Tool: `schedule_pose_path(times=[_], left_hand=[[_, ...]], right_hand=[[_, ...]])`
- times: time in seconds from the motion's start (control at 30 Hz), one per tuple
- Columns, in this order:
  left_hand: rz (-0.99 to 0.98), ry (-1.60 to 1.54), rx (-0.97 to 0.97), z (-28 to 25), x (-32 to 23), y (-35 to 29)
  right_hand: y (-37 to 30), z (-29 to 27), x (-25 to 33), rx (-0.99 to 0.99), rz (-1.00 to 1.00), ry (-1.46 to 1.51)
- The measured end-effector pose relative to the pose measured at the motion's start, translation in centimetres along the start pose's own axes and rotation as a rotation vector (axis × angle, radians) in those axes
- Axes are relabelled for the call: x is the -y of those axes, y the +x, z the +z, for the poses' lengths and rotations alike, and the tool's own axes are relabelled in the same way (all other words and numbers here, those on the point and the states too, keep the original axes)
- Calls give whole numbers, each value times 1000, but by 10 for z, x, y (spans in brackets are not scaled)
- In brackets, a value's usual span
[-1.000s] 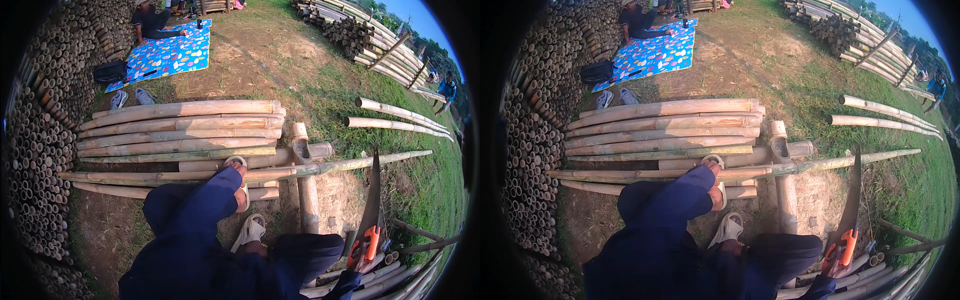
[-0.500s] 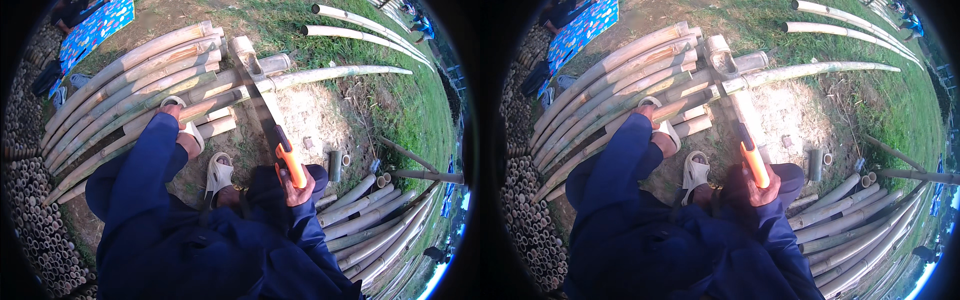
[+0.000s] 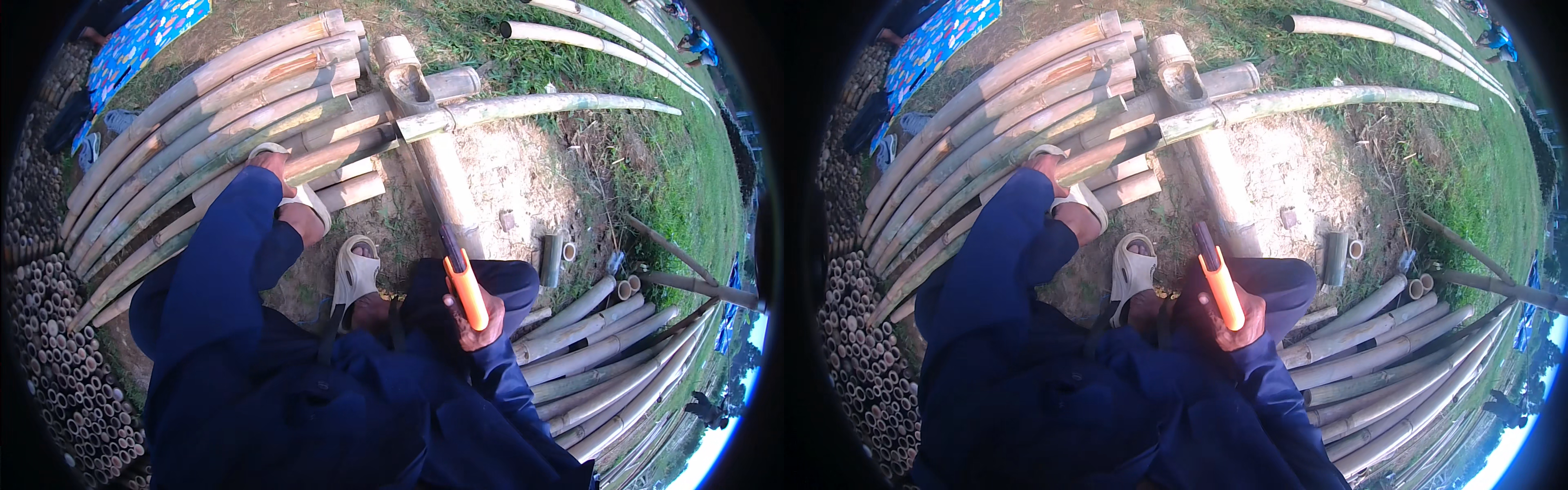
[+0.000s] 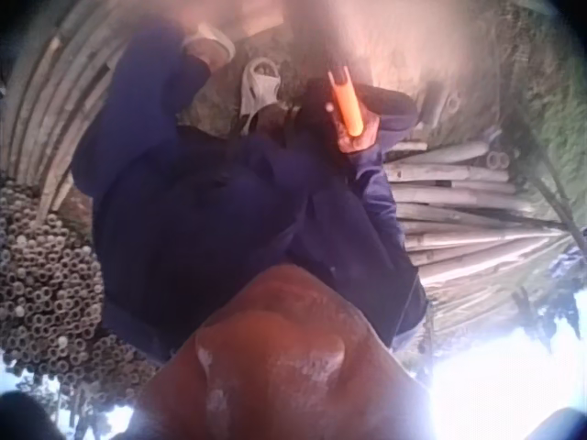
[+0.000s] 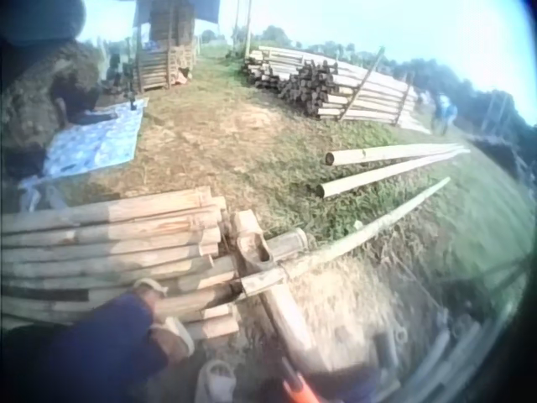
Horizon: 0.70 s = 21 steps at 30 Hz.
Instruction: The person sits on the ground and uses a hand saw to cut bamboo poles. They repeatedly position a pole on a support, saw through it, and then move the cut piece aside.
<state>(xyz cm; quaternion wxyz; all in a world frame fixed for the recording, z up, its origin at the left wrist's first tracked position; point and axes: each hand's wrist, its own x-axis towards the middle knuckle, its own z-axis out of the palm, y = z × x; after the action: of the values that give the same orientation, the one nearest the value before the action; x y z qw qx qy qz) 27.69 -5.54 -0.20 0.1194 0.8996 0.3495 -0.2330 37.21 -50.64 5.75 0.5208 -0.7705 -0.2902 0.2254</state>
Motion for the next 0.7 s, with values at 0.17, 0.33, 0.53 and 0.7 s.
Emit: schedule_pose_path(times=[0.17,0.33,0.53,0.7], left_hand=[[1,6,28,6,-8,11],[48,29,6,0,-5,8],[29,37,-30,4,-8,4],[58,-21,-59,6,-6,1]], right_hand=[[40,10,3,36,129,-9],[70,23,-26,35,111,-11],[5,-1,-11,-32,14,46],[116,33,-16,10,93,114]])
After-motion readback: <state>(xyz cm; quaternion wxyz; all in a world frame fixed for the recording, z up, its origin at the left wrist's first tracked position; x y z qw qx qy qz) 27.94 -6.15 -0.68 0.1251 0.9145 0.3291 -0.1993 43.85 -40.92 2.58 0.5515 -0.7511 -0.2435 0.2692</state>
